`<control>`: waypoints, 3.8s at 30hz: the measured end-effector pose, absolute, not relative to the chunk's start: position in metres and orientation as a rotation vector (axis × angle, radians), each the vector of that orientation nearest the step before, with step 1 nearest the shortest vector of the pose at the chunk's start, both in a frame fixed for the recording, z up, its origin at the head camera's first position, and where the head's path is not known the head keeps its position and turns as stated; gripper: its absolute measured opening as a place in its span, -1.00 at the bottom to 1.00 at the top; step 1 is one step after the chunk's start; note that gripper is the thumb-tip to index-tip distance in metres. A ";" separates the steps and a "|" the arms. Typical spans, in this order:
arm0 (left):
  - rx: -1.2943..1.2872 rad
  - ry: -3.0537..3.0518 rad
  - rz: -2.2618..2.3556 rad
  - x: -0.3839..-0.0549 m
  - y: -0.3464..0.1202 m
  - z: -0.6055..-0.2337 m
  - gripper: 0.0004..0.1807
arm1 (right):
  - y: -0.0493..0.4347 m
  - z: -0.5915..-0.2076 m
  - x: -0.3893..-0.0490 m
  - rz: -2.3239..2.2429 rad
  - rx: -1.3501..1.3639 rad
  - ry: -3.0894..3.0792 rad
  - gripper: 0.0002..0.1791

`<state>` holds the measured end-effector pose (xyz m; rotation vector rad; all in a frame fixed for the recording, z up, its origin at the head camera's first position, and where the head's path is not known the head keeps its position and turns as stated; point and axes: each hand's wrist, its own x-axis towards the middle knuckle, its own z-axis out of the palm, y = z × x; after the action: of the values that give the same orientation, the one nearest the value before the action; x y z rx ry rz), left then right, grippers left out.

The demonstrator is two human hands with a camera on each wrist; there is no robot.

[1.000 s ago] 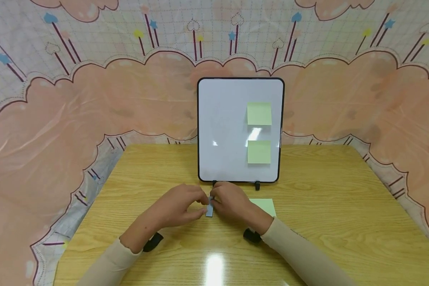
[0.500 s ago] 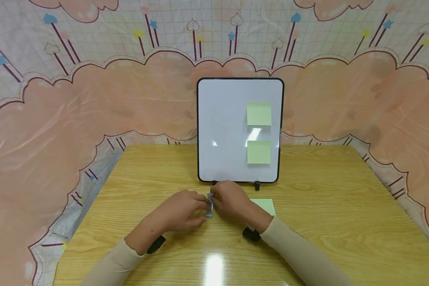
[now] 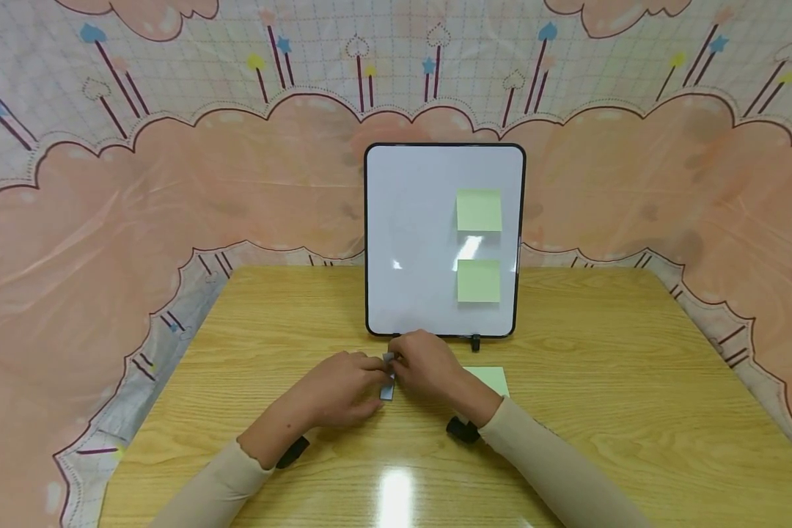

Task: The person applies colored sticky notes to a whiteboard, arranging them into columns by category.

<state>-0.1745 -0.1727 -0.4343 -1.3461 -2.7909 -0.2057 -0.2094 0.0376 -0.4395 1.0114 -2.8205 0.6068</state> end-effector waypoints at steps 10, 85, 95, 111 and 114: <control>-1.336 -2.822 -0.201 -0.174 -0.172 -0.434 -0.66 | 0.039 -0.439 -0.211 0.618 1.010 -2.810 -0.86; -1.363 -2.845 -0.290 -0.176 -0.174 -0.433 -0.66 | 0.063 -0.402 -0.240 0.660 1.026 -2.041 -0.68; -1.355 -2.842 -0.276 -0.176 -0.174 -0.435 -0.66 | 0.061 -0.392 -0.249 0.613 1.056 -1.914 -0.75; -1.325 -2.868 -0.297 -0.174 -0.174 -0.435 -0.65 | 0.062 -0.381 -0.273 0.489 0.982 -1.732 -0.85; -1.320 -2.873 -0.296 -0.173 -0.174 -0.436 -0.65 | 0.063 -0.380 -0.277 0.442 0.969 -1.720 -0.85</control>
<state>-0.1732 -0.1740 -0.4362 -1.3195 -2.8733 -0.2957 -0.2768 0.0632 -0.3801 0.9686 -1.7202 0.4420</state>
